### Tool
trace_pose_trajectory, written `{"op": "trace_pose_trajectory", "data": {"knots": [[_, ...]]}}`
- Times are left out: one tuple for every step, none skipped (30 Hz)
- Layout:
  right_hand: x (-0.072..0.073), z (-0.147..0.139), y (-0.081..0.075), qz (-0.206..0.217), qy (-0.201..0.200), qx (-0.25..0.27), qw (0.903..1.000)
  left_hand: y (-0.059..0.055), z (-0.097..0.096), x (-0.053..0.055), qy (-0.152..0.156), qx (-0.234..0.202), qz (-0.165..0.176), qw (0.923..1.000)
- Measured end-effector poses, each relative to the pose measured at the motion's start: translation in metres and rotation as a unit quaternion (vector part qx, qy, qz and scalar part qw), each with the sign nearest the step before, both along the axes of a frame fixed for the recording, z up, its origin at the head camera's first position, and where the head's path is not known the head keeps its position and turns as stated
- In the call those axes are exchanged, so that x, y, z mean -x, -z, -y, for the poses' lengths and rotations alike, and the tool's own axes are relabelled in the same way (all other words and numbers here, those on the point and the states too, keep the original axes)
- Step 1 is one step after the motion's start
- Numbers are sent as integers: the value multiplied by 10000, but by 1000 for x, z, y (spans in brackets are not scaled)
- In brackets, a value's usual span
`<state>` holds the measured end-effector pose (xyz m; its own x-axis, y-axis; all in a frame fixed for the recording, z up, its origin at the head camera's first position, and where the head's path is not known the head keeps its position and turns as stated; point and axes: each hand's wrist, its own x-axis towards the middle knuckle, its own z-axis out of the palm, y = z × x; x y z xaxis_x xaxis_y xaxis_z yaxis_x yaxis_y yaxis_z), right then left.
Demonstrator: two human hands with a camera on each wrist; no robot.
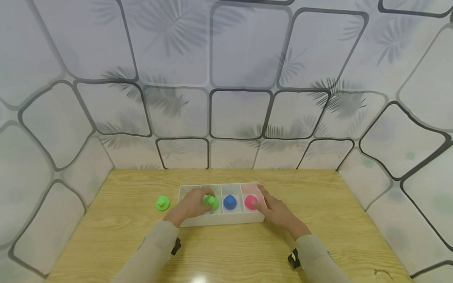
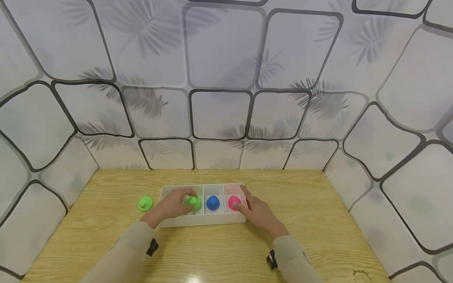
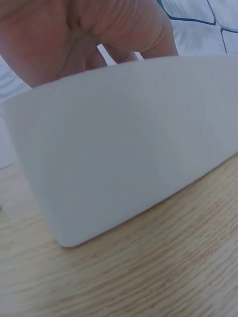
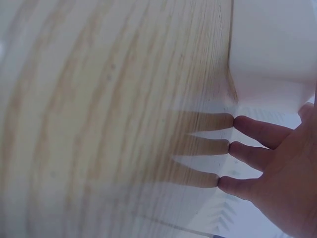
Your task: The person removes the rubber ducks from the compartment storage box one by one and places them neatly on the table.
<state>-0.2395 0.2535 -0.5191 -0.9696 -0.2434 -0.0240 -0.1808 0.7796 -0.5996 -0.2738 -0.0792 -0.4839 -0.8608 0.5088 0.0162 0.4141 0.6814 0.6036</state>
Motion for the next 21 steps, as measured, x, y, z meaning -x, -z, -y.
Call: {"op": "trace_pose_trajectory", "data": {"knots": [[0,0,0,-3,1,7,10000,-1,1,0,-23,-22,-8,10000],[0,0,1,-13,0,8,10000,-3,2,-1,-50,-58,3,10000],[1,0,2,-30,-10,8,10000,-5,3,-1,-73,-100,21,9999],[1,0,2,-49,-24,22,10000,-6,4,-1,-101,-151,40,9998],[1,0,2,-50,-22,30,10000,-7,5,-1,-144,-231,79,9996],[2,0,3,-49,-21,39,10000,-8,6,-1,-193,-316,124,9992],[2,0,3,-65,-26,50,10000,-9,7,-1,-237,-390,146,9988],[2,-1,3,-76,-27,58,10000,-10,8,0,-259,-464,139,9985],[2,-1,3,-77,-28,64,9999,-11,9,0,-275,-539,121,9981],[2,-1,3,-47,-2,60,10000,-12,10,0,-287,-644,104,9975],[2,-1,3,-32,18,54,10000,-12,10,1,-272,-741,48,9969],[2,-1,3,-11,33,50,10000,-13,11,0,-247,-829,-25,9962],[2,-1,3,12,58,49,10000,-14,12,0,-205,-915,-117,9955],[2,-1,3,40,81,50,9999,-15,13,0,-181,-1001,-194,9946],[2,0,4,37,83,44,9999,-16,14,-2,-182,-1093,-224,9936],[2,0,4,57,99,45,9999,-17,15,-3,-198,-1176,-247,9926],[2,0,4,73,107,49,9999,-18,17,-4,-227,-1248,-263,9916],[2,0,5,99,126,51,9999,-19,18,-5,-288,-1307,-251,9907],[2,0,5,98,127,58,9999,-20,20,-6,-349,-1370,-218,9897],[2,0,5,92,122,59,9999,-22,21,-7,-420,-1436,-160,9886],[2,0,5,83,118,65,9999,-24,23,-7,-471,-1507,-107,9874]]}}
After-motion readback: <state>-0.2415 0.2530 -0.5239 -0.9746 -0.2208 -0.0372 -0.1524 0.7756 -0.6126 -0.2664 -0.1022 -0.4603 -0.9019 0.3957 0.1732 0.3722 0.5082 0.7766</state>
